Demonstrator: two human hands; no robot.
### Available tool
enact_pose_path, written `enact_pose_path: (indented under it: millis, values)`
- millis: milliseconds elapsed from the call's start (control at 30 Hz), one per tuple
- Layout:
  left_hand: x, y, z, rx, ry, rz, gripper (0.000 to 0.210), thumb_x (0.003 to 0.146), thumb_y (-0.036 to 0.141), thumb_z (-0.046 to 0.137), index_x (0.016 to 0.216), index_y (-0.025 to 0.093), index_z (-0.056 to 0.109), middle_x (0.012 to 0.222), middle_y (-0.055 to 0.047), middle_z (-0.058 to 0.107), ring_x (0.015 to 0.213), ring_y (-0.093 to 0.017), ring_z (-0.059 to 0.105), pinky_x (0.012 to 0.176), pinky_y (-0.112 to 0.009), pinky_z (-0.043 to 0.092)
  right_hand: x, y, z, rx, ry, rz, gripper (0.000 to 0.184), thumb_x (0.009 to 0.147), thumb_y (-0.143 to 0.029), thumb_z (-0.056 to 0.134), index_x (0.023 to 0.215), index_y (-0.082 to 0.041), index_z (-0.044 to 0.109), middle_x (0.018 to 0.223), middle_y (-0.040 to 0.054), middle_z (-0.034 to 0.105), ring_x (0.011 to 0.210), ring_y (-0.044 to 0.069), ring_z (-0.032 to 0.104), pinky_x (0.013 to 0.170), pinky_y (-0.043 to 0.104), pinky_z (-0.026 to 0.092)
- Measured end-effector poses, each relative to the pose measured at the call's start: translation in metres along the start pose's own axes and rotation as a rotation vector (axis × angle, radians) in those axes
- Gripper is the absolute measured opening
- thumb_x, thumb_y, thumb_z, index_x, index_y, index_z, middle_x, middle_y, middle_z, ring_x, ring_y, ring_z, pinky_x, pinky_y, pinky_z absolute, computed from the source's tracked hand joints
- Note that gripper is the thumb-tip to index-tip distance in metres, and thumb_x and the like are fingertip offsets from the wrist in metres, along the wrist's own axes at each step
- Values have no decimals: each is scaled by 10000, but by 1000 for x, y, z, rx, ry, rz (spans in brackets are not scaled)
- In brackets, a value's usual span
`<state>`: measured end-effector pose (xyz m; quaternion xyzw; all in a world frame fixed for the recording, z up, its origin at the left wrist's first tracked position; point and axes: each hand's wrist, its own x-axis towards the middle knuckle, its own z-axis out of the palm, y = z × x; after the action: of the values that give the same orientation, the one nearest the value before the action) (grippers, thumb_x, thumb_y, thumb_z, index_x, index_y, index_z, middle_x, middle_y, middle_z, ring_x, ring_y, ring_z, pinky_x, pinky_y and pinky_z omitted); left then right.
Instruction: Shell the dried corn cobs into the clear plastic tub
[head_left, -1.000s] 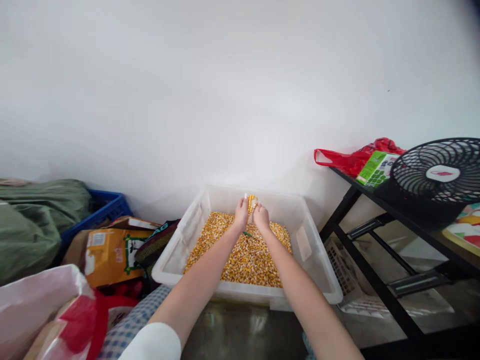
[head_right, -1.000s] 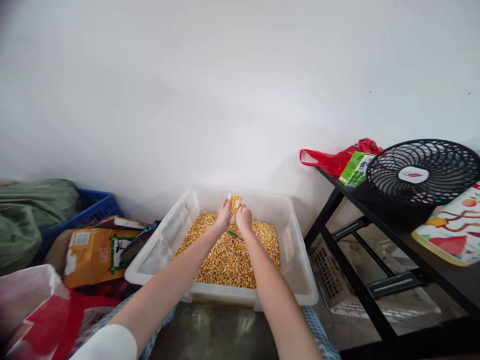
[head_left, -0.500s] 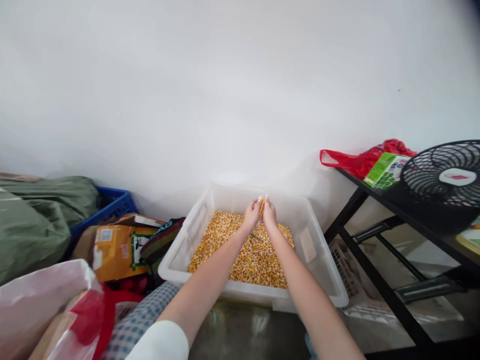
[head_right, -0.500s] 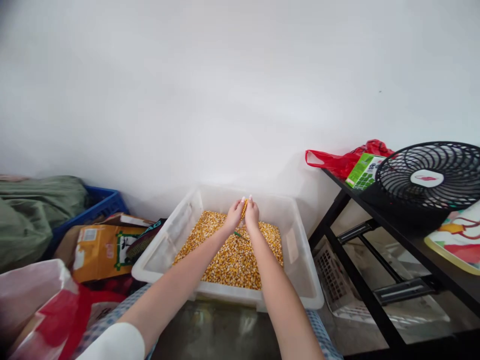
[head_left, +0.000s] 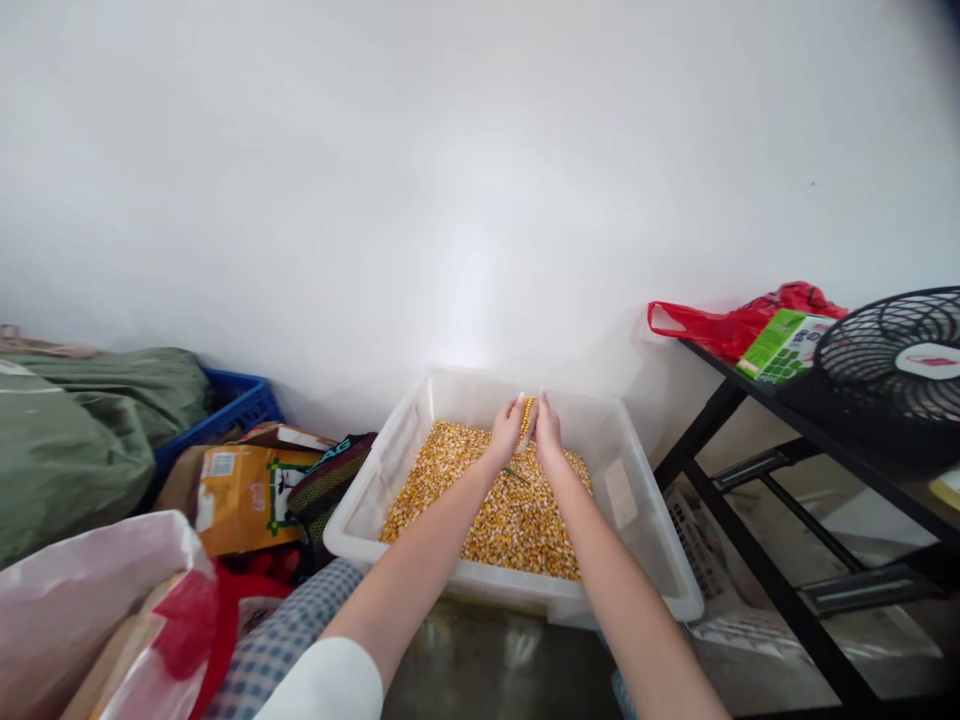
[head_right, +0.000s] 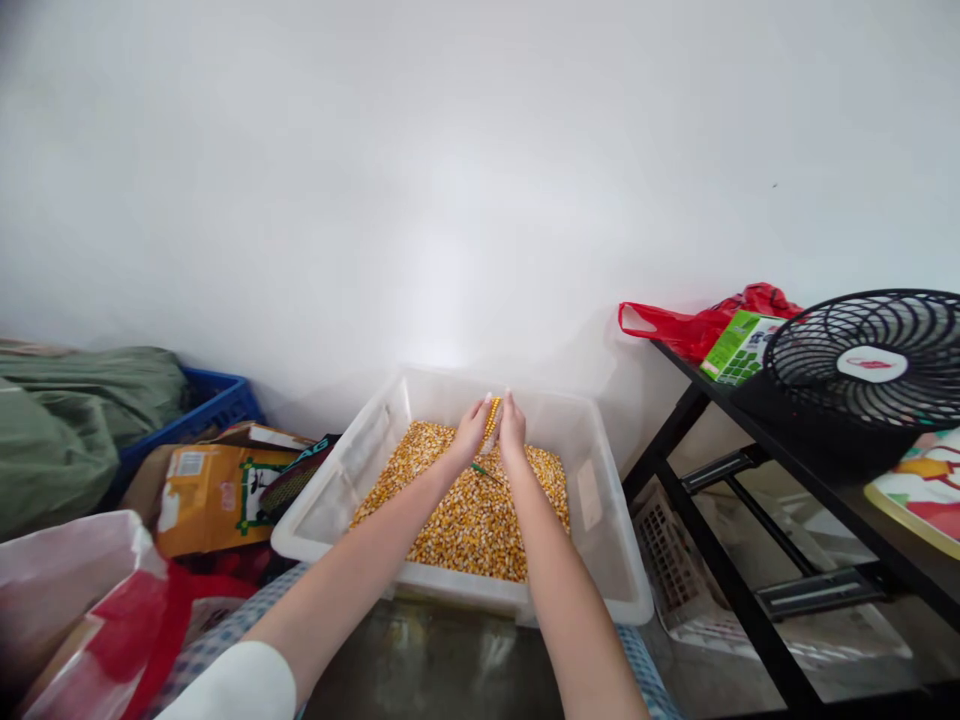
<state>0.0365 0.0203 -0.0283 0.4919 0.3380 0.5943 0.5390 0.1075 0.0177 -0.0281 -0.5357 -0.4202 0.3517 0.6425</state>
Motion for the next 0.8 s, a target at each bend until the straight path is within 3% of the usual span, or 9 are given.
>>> enact_pose_path:
  millis: [100,367,467,567,667,800]
  values:
    - [-1,1,1,34,-6,23,398,766,491,510,889,130,627,867,-80,649,861,-194,574,813,-291,409,-1,-3,-1,27,27,9,482,735,-643,369,640,-187,494,556,3,560,526,143,520,462,231,368]
    - [1,-3,-1,49,56,-76,446,781,537,463,1002,159,545,760,-57,628,712,-178,591,679,-292,443,0,-8,-3,120,-13,173,528,783,-641,271,703,-179,513,598,15,590,515,143,535,454,233,378]
    - [2,-1,-4,211,132,-6,441,791,548,433,955,160,564,730,-52,611,702,-178,578,683,-291,426,-2,-11,-2,91,-42,89,494,759,-635,362,740,-172,534,613,4,585,519,133,521,464,222,370]
    - [0,0,-7,314,139,21,445,776,553,454,951,161,571,571,-10,552,573,-154,535,634,-273,408,-2,-6,0,-6,-25,-14,451,737,-603,436,788,-171,554,642,-1,589,548,131,516,495,220,375]
    - [-3,-2,-7,281,124,-7,466,738,575,492,946,164,568,460,32,474,450,-124,463,547,-246,383,0,3,2,-106,43,-24,446,775,-574,370,815,-173,561,679,17,604,603,148,535,525,227,387]
    - [-1,-4,-7,215,150,-39,473,731,587,493,940,167,554,548,4,541,483,-128,501,515,-237,379,-1,8,2,-100,71,-22,456,810,-532,293,857,-170,568,769,42,625,677,156,563,557,227,404]
